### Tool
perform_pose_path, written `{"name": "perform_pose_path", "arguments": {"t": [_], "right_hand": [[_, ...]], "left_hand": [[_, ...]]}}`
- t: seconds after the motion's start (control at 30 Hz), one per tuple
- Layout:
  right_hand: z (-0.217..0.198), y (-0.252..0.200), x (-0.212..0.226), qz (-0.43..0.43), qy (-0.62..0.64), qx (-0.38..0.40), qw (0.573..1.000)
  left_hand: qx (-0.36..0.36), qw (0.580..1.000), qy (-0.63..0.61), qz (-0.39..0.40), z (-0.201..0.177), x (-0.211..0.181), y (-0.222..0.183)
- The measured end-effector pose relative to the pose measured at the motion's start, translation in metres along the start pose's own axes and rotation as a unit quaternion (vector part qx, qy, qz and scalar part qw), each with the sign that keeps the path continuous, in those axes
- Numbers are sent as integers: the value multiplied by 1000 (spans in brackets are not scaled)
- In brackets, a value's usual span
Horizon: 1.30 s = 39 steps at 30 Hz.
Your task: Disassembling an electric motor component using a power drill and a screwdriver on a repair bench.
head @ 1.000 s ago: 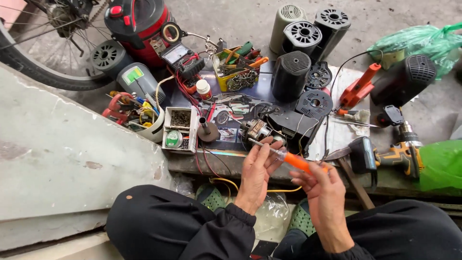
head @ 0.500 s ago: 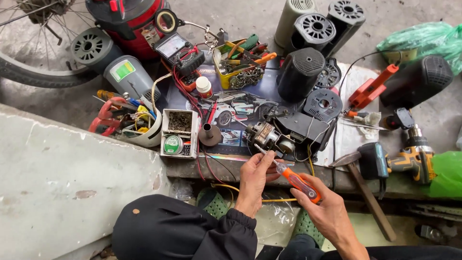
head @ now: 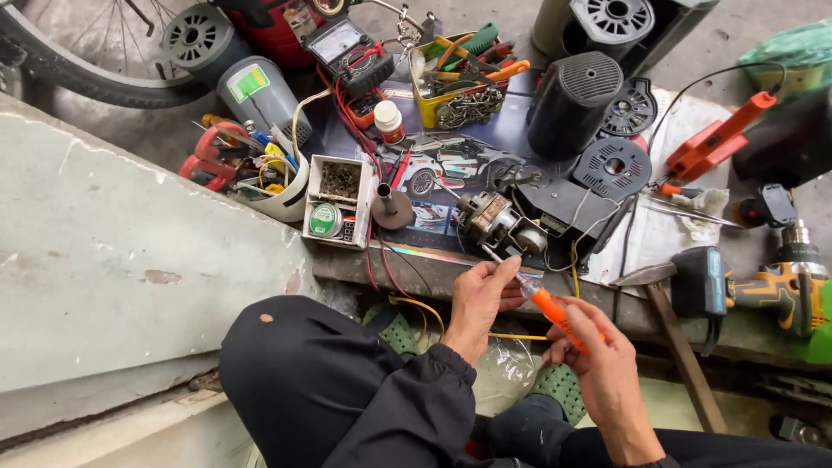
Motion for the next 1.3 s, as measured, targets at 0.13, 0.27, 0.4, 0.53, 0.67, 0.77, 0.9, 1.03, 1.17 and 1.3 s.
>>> {"name": "perform_pose_path", "arguments": {"t": [0.13,0.27,0.4,0.53,0.67,0.77,0.9,1.03,1.17,1.3], "right_hand": [[-4,-21,27,44,-36,-36,998],[-33,-25,26,-159,-314,-71,933],[-41,-28,17,-361,-483,26,797],[-15,-11,5,-429,-610,-26,666],[6,2,34,-225,-441,-11,869],[21,-4,46,-47,-268,35,962],[29,-4,41,45,-75,82,993],[23,10,15,56,-80,113,989],[27,9,13,103,-42,145,983],[28,10,15,84,-65,154,982]], "left_hand": [[-11,1000,13,14,1,3,-1],[-28,999,38,20,5,-8,0],[-43,998,46,29,-3,-8,18],[-37,995,89,29,8,-6,14],[-37,985,164,35,18,-17,7],[-39,984,166,45,19,-27,8],[-29,986,158,46,13,-28,9],[-3,988,151,29,10,-24,2],[6,991,135,15,6,-16,5],[14,988,153,13,10,-18,5]]}}
Point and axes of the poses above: each hand's wrist, its own y-axis towards the middle knuckle, its own z-axis out of the palm, x = y × z, the point moved 6 cm from there along y, towards the middle knuckle, and after that the axes turned 15 degrees about -y, right-handed, at the moved point
